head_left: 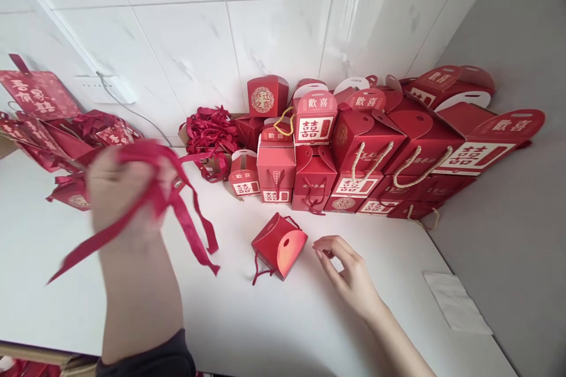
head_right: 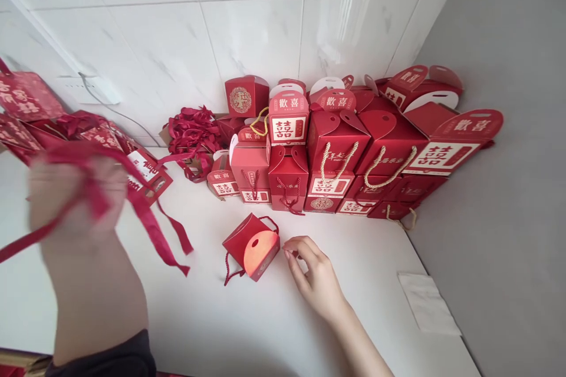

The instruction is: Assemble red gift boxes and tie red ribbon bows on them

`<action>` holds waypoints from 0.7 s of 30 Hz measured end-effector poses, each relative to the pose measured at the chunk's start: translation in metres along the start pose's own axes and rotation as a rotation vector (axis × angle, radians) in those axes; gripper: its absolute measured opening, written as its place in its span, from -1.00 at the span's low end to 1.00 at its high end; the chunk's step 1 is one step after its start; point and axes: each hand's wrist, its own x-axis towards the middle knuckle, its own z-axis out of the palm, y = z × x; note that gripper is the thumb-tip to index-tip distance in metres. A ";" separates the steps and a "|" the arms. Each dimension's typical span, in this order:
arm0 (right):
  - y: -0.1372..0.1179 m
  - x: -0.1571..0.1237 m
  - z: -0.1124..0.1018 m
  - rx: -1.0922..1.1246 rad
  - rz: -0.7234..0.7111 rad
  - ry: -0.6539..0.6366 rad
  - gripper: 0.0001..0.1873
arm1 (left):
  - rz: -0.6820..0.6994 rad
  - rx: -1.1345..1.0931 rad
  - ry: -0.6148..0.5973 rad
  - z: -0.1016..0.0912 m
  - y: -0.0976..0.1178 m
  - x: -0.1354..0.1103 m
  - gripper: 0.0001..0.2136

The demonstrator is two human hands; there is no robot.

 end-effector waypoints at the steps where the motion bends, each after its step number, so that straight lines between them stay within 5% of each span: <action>1: -0.009 0.004 -0.002 0.029 -0.010 -0.001 -0.87 | -0.013 0.019 -0.023 0.011 -0.002 -0.005 -0.74; 4: -0.043 0.022 -0.009 0.126 -0.016 -0.059 -0.86 | -0.196 0.156 -0.275 0.041 -0.009 -0.023 -0.81; 8: -0.080 0.059 -0.013 0.356 0.093 -0.072 -0.74 | -0.220 0.233 -0.506 0.071 -0.009 -0.044 -0.84; 13: -0.092 0.094 0.000 0.628 0.129 -0.063 -0.70 | -0.266 0.238 -0.711 0.079 -0.012 -0.048 -0.82; 16: -0.086 0.096 -0.003 0.688 0.124 -0.025 -0.75 | -0.331 0.212 -0.577 0.059 -0.027 -0.034 -0.76; 21: -0.075 0.087 -0.044 0.575 0.068 0.216 -0.85 | -0.234 0.430 -0.099 -0.006 -0.076 0.008 -0.68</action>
